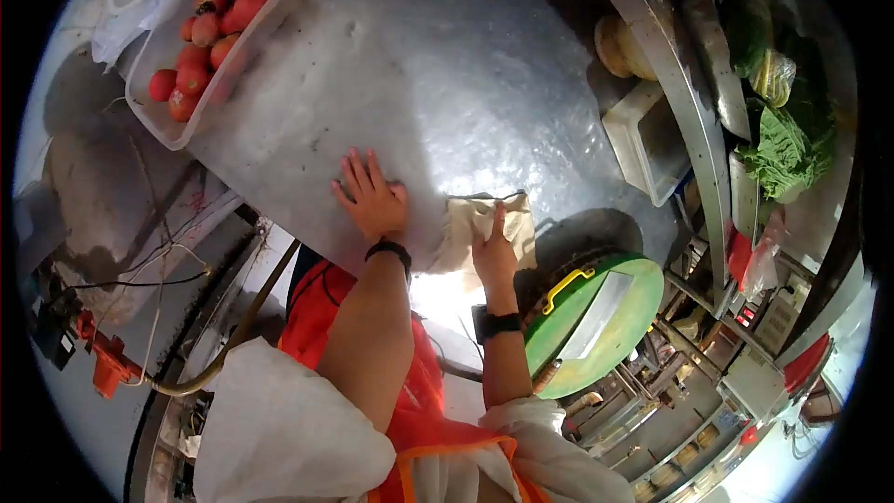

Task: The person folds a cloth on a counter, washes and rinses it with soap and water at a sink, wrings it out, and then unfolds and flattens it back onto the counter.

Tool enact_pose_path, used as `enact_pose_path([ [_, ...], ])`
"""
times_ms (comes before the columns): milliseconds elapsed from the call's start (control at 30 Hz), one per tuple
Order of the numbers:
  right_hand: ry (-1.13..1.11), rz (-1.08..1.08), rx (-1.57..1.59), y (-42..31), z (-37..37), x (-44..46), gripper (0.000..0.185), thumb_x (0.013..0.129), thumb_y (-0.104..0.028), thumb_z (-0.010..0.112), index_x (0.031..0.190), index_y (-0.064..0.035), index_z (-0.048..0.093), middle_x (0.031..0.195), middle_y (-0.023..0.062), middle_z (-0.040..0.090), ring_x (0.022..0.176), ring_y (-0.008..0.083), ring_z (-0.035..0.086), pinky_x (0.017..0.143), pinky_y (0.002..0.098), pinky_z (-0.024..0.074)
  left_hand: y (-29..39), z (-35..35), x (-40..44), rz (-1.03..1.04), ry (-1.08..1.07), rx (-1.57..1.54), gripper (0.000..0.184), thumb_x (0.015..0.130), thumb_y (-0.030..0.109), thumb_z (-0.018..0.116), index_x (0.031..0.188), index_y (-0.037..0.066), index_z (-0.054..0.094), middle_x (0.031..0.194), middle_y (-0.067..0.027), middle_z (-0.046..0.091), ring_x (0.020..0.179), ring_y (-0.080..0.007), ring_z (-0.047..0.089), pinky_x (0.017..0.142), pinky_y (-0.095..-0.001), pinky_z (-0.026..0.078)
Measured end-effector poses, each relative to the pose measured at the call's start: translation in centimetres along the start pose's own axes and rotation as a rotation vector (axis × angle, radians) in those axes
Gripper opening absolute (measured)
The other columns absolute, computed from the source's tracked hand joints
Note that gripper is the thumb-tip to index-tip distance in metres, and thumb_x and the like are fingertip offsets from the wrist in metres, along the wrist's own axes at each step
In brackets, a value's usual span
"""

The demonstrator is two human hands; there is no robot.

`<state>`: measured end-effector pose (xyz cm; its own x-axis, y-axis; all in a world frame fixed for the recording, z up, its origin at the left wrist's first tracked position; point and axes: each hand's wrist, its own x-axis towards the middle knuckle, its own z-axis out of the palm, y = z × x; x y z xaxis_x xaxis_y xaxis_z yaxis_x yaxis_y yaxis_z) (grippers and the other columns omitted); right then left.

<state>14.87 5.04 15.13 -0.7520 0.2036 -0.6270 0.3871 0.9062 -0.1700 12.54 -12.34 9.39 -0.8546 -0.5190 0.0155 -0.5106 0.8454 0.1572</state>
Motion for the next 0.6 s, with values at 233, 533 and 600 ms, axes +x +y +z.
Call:
enact_pose_path([
  [233, -0.083, -0.01, -0.053, 0.2, -0.4, -1.6, 0.07, 0.079, -0.029, 0.045, 0.137, -0.0185, 0.007, 0.073, 0.0224, 0.059, 0.068, 0.0379, 0.058, 0.06, 0.0457, 0.0448, 0.1, -0.2, -0.1, -0.001, -0.011, -0.042, 0.06, 0.067, 0.018, 0.046, 0.126, 0.012, 0.038, 0.137, -0.0094, 0.029, 0.126, -0.0244, 0.027, 0.101, -0.0506, 0.017],
  [533, -0.121, 0.044, 0.021, 0.7, 0.4, -1.7, 0.073, 0.076, -0.02, 0.048, 0.137, -0.0211, 0.007, 0.073, 0.0244, 0.058, 0.068, 0.0406, 0.056, 0.061, 0.0477, 0.0437, -0.2, 0.1, -0.1, -0.005, -0.033, 0.016, 0.06, 0.068, 0.018, 0.046, 0.127, 0.013, 0.037, 0.138, -0.0086, 0.027, 0.127, -0.0248, 0.026, 0.101, -0.0499, 0.017],
  [600, -0.051, 0.003, 0.01, 0.7, -0.3, -0.1, 0.072, 0.076, -0.018, 0.047, 0.137, -0.0205, 0.008, 0.069, 0.0234, 0.058, 0.064, 0.04, 0.056, 0.059, 0.0478, 0.044, -0.1, 0.1, -0.3, -0.008, -0.052, 0.008, 0.06, 0.068, 0.018, 0.046, 0.127, 0.013, 0.037, 0.138, -0.0083, 0.027, 0.127, -0.0247, 0.026, 0.101, -0.0499, 0.017],
])
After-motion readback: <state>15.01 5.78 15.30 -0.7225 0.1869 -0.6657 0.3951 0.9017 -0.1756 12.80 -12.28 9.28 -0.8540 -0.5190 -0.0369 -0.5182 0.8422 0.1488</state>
